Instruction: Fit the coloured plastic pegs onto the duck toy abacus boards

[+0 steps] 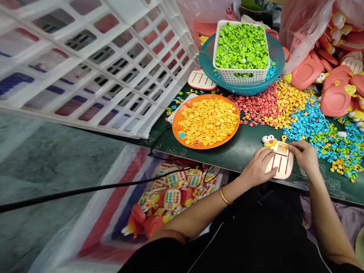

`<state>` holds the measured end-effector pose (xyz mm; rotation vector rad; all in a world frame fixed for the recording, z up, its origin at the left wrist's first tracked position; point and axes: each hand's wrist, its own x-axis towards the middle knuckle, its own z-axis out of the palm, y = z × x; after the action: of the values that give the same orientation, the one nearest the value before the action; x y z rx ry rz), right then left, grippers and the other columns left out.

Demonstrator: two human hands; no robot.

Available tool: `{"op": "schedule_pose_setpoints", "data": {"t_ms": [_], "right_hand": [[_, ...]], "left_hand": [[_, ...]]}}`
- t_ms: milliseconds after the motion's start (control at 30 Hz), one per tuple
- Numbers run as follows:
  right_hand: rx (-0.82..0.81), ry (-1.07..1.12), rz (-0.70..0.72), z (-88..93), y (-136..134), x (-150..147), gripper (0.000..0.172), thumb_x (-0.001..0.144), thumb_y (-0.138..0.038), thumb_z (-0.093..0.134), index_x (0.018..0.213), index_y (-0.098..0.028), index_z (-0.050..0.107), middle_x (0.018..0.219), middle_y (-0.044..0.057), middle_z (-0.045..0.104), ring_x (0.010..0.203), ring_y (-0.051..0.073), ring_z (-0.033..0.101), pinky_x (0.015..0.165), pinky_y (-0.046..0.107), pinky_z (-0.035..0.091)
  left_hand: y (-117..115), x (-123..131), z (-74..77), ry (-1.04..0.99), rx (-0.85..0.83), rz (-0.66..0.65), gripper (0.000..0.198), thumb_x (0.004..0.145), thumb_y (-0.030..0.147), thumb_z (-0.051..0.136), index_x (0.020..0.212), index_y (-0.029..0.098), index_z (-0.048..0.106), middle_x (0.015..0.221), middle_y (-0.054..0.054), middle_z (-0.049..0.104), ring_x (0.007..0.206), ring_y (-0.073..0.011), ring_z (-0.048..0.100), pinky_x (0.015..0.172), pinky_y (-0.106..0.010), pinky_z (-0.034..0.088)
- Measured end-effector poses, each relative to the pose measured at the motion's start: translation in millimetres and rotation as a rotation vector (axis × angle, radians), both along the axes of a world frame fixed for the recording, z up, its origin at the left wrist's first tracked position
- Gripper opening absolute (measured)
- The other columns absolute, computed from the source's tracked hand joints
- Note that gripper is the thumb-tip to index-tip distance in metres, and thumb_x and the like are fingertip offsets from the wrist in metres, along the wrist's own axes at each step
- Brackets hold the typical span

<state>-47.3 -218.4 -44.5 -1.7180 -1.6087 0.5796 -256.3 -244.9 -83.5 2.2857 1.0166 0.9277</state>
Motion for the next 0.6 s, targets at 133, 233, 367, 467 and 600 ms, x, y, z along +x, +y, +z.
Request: {"op": "schedule_pose_setpoints", "data": {"t_ms": [133, 233, 367, 467, 600], "right_hand": [[0.113, -0.068, -0.043, -25.1, -20.8, 5.2, 0.026, 0.092, -0.035, 0.056, 0.091, -0.020, 0.078, 0.084, 0.006, 0.061, 0.079, 0.019, 0.060, 0.074, 0.035, 0.051], [0.185, -0.152, -0.002, -33.9, -22.3, -2.8, 0.027, 0.094, -0.030, 0.052, 0.100, -0.021, 0.077, 0.090, 0.008, 0.060, 0.084, 0.021, 0.058, 0.077, 0.037, 0.052], [0.195, -0.215, 0.055, -34.4, -39.3, -8.2, 0.025, 0.094, -0.027, 0.053, 0.100, -0.022, 0.076, 0.091, 0.008, 0.060, 0.087, 0.021, 0.058, 0.076, 0.037, 0.053], [0.189, -0.160, 0.158, -29.9, -48.0, -16.7, 0.026, 0.095, -0.023, 0.050, 0.097, -0.024, 0.075, 0.096, 0.009, 0.065, 0.092, 0.021, 0.062, 0.081, 0.035, 0.054], [0.178, -0.081, 0.207, -16.0, -3.9, -48.0, 0.024, 0.097, -0.024, 0.050, 0.105, -0.023, 0.072, 0.095, 0.007, 0.069, 0.090, 0.020, 0.065, 0.084, 0.033, 0.053]], "left_hand": [[-1.7, 3.1, -2.8, -0.029, 0.032, 0.079, 0.045, 0.085, 0.036, 0.066, 0.123, 0.017, 0.051, 0.121, -0.015, 0.058, 0.119, -0.0300, 0.051, 0.104, -0.051, 0.046], [-2.8, 4.3, -4.5, -0.018, 0.013, 0.154, 0.038, 0.081, 0.043, 0.068, 0.104, 0.017, 0.052, 0.104, -0.012, 0.055, 0.107, -0.0291, 0.052, 0.094, -0.049, 0.049], [-3.2, 4.0, -2.8, -0.003, 0.004, 0.147, 0.031, 0.083, 0.043, 0.067, 0.087, 0.020, 0.048, 0.093, -0.008, 0.050, 0.102, -0.0271, 0.050, 0.091, -0.044, 0.049], [-2.9, 4.5, -0.6, 0.006, 0.007, 0.134, 0.030, 0.085, 0.044, 0.065, 0.084, 0.020, 0.047, 0.093, -0.007, 0.049, 0.099, -0.0260, 0.049, 0.089, -0.043, 0.049], [-2.7, 5.8, -1.1, -0.008, 0.010, 0.117, 0.029, 0.085, 0.042, 0.066, 0.086, 0.019, 0.048, 0.097, -0.009, 0.051, 0.101, -0.0264, 0.050, 0.091, -0.043, 0.050]]}}
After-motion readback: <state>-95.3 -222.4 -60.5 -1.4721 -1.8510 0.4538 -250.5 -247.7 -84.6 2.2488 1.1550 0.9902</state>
